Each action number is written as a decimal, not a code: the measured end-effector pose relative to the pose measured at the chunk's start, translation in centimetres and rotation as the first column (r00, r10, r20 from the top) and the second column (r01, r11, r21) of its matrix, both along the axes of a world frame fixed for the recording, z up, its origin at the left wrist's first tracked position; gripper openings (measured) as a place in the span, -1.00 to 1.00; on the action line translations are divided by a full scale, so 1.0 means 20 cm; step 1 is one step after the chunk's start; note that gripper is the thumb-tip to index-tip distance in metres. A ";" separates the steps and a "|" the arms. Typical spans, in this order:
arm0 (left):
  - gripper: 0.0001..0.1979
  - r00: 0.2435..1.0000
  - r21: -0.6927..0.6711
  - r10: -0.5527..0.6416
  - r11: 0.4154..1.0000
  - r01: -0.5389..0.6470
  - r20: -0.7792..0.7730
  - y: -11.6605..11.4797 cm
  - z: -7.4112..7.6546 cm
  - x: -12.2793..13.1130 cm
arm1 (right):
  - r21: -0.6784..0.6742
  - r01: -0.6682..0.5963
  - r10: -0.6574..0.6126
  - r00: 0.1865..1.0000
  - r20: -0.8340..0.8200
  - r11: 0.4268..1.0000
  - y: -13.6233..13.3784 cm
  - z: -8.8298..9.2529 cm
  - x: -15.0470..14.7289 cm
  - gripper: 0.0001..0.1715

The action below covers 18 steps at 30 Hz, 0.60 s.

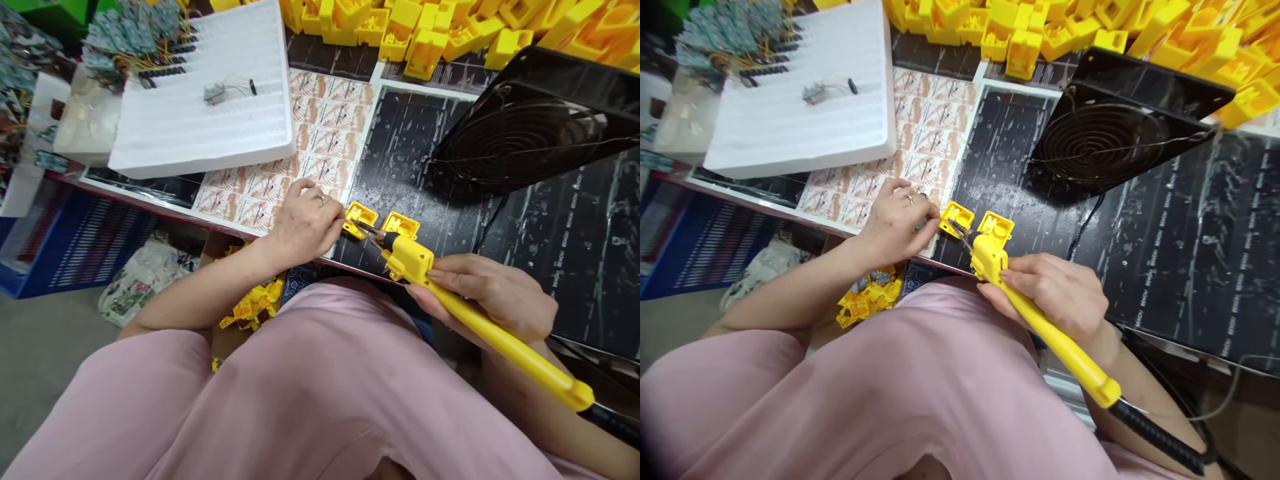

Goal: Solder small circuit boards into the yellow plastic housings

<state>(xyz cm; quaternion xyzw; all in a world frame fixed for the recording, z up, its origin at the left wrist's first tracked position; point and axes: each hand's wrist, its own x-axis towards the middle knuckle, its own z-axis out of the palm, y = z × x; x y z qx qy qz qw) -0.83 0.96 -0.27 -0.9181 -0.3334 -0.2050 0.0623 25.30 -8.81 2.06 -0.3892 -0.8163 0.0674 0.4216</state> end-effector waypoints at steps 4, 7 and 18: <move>-0.73 1.000 0.024 0.007 1.000 -0.006 -0.028 0.00 0.00 0.01 | -0.032 -0.094 0.095 0.994 0.052 0.995 0.01 0.04 -0.02 -0.67; -0.71 0.999 0.054 0.013 0.998 -0.011 -0.040 0.00 -0.01 0.01 | -0.077 -0.092 0.100 0.990 0.103 0.993 0.00 0.07 -0.01 -0.75; -0.70 0.993 -0.101 0.066 0.992 -0.076 -0.101 0.00 0.02 0.03 | -0.098 0.057 -0.052 0.997 0.050 0.994 0.00 0.09 0.02 -0.84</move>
